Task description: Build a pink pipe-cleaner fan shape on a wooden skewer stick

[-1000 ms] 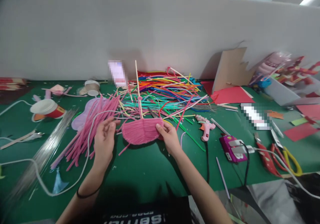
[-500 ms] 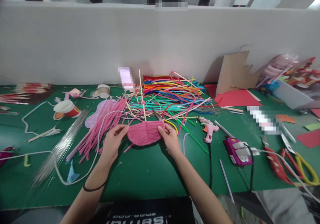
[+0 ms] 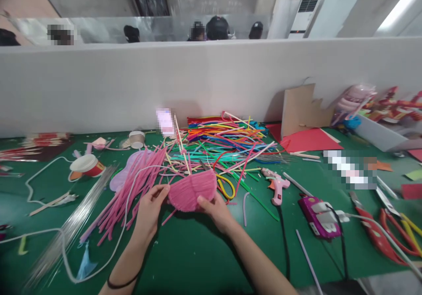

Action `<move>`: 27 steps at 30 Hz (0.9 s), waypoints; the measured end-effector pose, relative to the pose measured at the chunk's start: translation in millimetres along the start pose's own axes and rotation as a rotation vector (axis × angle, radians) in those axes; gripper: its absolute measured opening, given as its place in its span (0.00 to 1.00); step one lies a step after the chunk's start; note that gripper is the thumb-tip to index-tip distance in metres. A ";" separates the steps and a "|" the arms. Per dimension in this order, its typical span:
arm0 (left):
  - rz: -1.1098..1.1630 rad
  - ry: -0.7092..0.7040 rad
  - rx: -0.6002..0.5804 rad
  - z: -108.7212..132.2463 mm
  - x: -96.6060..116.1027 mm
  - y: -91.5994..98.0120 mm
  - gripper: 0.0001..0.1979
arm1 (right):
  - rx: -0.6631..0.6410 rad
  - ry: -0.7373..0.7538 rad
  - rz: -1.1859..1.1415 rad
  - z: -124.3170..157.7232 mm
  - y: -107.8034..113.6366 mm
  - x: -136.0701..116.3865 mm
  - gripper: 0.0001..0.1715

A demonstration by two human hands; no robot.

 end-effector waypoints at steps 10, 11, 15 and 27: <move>-0.059 -0.015 -0.071 -8.2 3.4 -10.1 0.13 | 0.033 -0.090 0.097 -0.6 -1.8 16.6 0.31; -0.051 -0.012 -0.074 -8.4 2.5 -10.6 0.12 | 0.036 -0.097 0.095 -0.6 -1.5 16.2 0.31; -0.032 0.007 -0.077 -8.5 0.1 -11.6 0.12 | 0.047 -0.125 0.102 0.7 -1.7 15.9 0.32; -0.032 -0.022 0.009 -8.2 -12.6 -13.9 0.11 | 0.061 -0.124 0.126 2.1 -2.4 17.1 0.31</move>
Point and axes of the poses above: each hand's wrist, its own z-axis away from the middle knuckle, its own y-axis out of the back of the hand, x = y × z, the point moved 4 cm from there along -z, towards the middle knuckle, and after that the axes turned 2 degrees about y, right-handed, at the moved point
